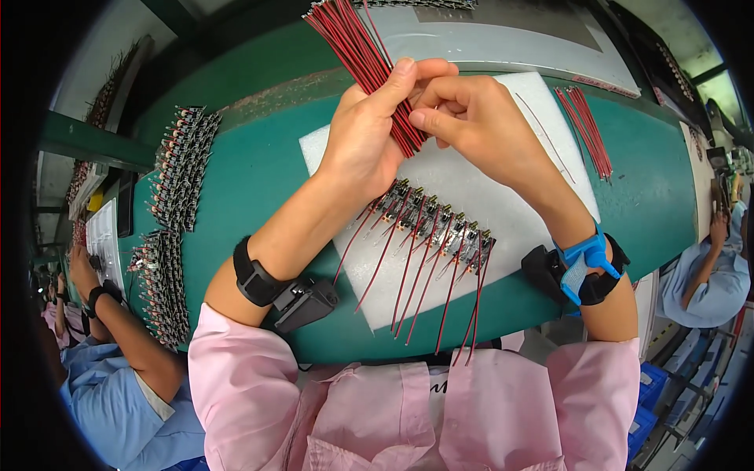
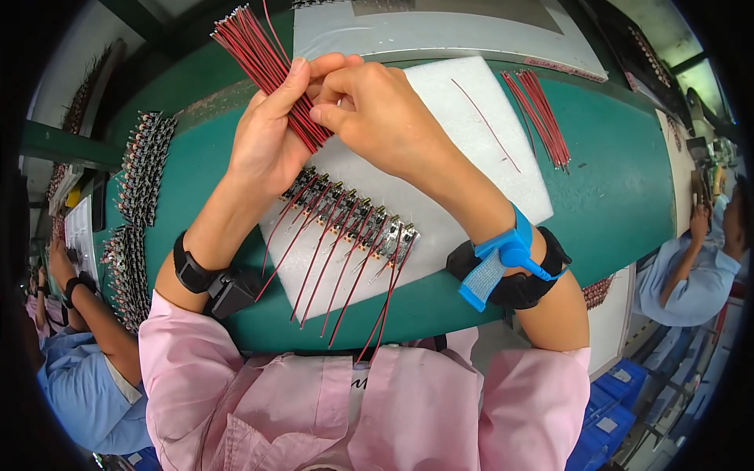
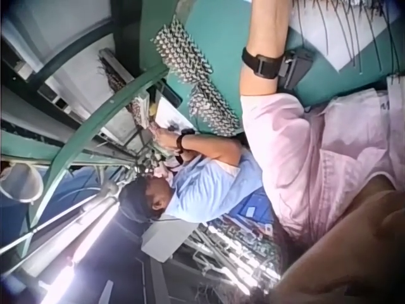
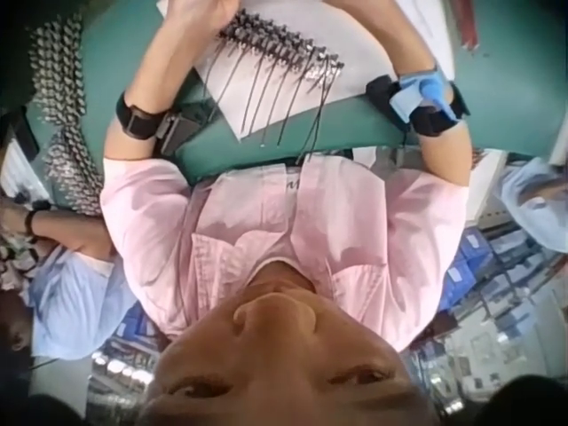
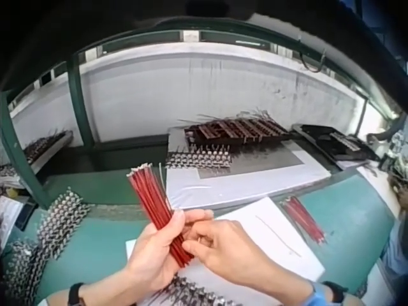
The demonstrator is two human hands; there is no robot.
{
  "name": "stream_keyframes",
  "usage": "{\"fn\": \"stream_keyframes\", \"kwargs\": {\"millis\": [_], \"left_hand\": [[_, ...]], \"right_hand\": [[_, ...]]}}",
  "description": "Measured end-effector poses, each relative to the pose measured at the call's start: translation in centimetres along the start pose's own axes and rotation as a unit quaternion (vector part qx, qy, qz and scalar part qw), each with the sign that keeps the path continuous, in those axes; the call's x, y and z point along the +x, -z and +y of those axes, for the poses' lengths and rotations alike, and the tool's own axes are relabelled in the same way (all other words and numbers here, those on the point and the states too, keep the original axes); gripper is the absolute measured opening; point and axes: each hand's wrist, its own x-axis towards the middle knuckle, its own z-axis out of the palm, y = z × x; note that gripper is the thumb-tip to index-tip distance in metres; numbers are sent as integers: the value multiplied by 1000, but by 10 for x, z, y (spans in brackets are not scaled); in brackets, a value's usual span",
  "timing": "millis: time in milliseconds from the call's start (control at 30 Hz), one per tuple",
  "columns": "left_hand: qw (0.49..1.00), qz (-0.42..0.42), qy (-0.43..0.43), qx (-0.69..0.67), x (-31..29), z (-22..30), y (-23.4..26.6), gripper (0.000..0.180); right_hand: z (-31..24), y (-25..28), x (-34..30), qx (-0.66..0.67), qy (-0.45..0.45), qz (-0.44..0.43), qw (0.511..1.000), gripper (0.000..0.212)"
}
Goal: The person picks up a bundle of wires and inserts them one by one into a circuit board strip before moving the completed strip to a stack and starting again.
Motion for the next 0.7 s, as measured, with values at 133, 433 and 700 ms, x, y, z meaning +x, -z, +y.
{"fn": "stream_keyframes", "kwargs": {"millis": [133, 433, 700], "left_hand": [[1000, 19, -9, 3, 0, -2, -6, 36], [1000, -6, 13, 13, -1, -4, -1, 35], [996, 80, 38, -3, -3, -2, -13, 33]], "right_hand": [[1, -1, -1, -10, 37, -1, 999, 14], [0, 3, 0, -35, 50, -8, 998, 11], [-2, 8, 0, 43, 11, 7, 999, 11]]}}
